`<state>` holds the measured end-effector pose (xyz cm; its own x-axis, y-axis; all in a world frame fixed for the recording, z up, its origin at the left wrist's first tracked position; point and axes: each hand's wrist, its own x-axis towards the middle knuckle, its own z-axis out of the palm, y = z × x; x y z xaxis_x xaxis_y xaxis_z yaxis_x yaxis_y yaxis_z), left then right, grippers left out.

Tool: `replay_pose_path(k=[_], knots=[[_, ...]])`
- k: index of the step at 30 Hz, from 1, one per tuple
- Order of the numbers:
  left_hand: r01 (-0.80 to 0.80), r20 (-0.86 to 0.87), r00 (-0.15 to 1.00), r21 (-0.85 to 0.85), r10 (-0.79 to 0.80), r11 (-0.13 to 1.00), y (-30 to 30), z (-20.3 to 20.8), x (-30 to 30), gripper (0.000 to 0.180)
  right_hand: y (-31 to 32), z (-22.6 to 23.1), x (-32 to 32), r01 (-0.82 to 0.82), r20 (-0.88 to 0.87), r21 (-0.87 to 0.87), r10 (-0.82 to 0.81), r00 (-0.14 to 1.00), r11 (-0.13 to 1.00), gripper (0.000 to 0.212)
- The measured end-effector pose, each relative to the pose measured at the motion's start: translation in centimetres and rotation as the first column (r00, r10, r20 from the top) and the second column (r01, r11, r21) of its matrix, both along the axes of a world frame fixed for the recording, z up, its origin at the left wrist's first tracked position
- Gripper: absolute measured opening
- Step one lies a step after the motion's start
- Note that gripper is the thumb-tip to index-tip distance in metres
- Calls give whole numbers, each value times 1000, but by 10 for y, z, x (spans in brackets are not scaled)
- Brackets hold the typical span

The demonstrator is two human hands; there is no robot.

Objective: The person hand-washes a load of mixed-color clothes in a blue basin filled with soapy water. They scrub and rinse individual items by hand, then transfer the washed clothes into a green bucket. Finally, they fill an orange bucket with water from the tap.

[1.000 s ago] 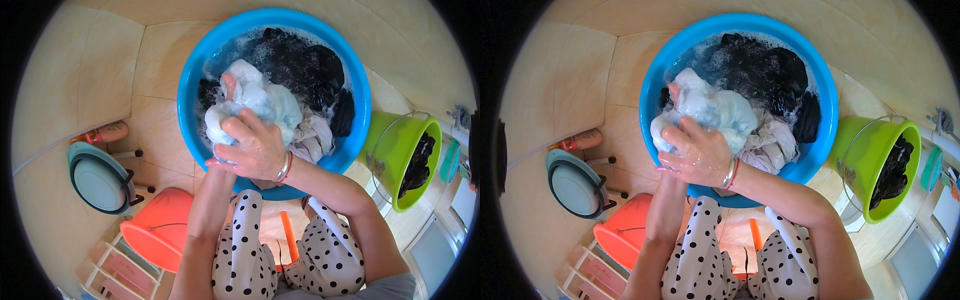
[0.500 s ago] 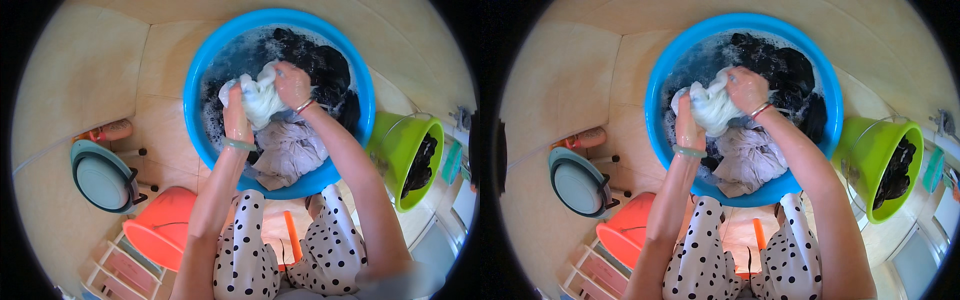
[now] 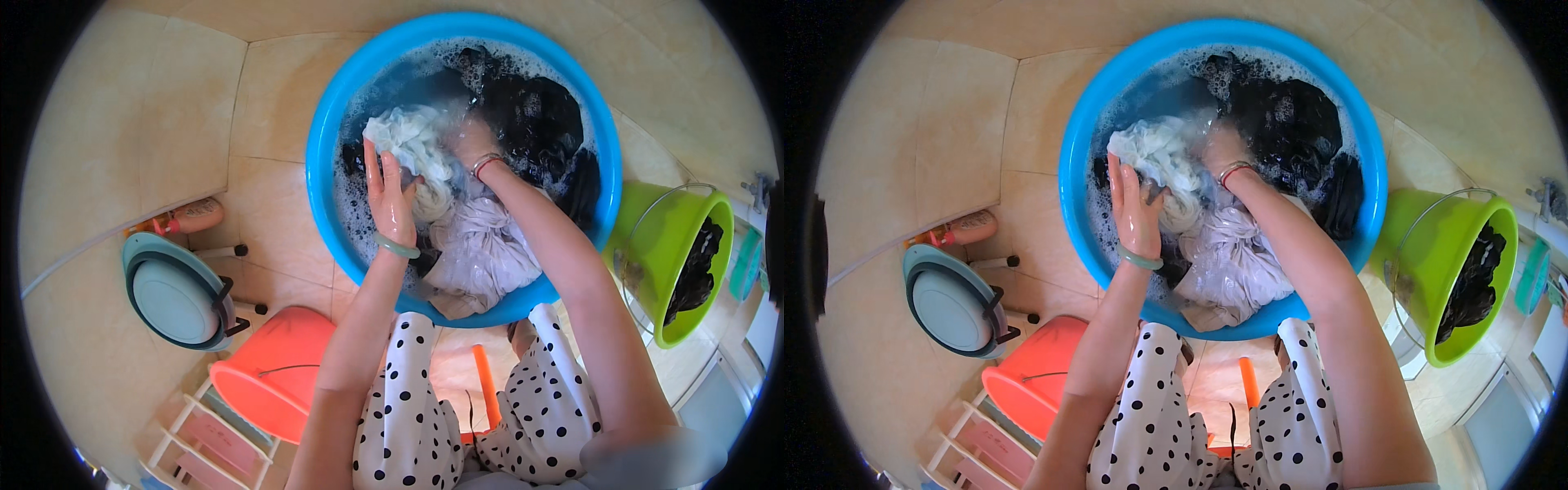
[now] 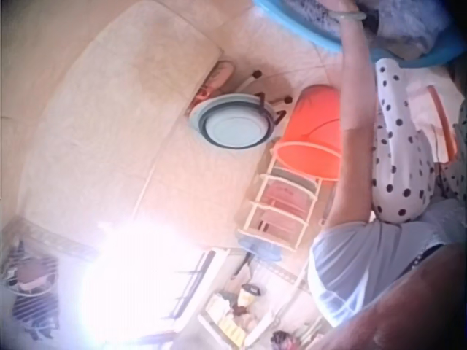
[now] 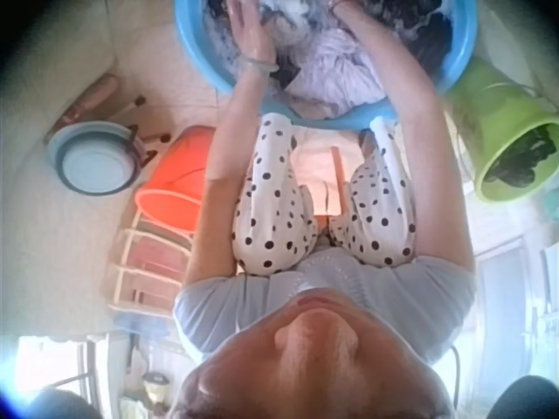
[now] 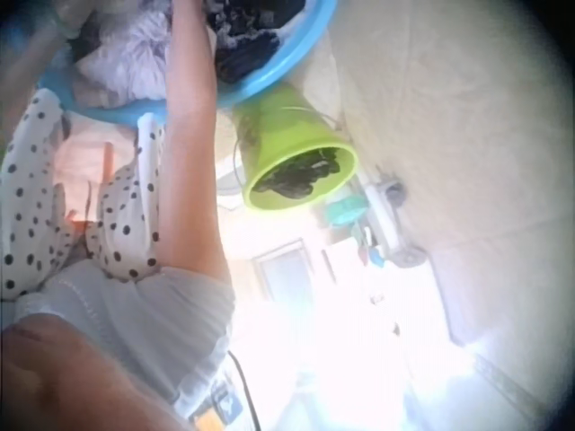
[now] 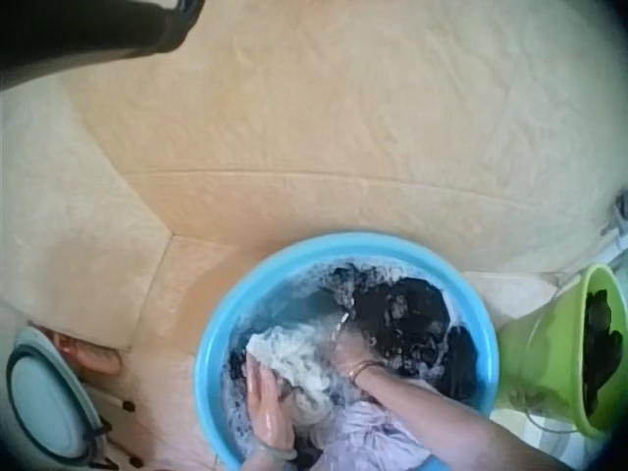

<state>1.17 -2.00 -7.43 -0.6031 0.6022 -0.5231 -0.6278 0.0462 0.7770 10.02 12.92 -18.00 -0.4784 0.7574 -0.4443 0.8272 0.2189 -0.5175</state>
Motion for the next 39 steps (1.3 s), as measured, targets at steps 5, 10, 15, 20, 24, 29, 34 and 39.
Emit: replay_pose_path(k=[5,10,15,20,24,29,34,39], knots=[[64,-142,989,146,-43,987,1,-8,-23,60,-57,99,-9,48,-589,352,181,787,935,31],[89,505,807,406,-305,909,13,19,-49,50,-102,190,8,-292,-532,556,603,595,778,24],[33,582,753,430,-305,902,20,53,-39,46,-125,203,5,-169,-558,639,603,570,750,30],[16,540,778,494,-321,870,15,46,-35,43,-118,204,-19,34,-626,677,551,553,735,30],[16,482,828,490,-286,872,10,40,-27,40,-101,201,-26,47,-694,617,515,503,785,25],[14,260,956,410,-132,912,-1,20,-25,37,-81,179,-39,54,-869,371,326,372,927,13],[-88,122,989,51,82,995,23,46,-6,32,-9,82,-9,189,-614,433,135,778,881,11],[-69,-62,995,91,75,993,0,20,-43,47,13,67,14,99,-448,475,143,882,874,33]])
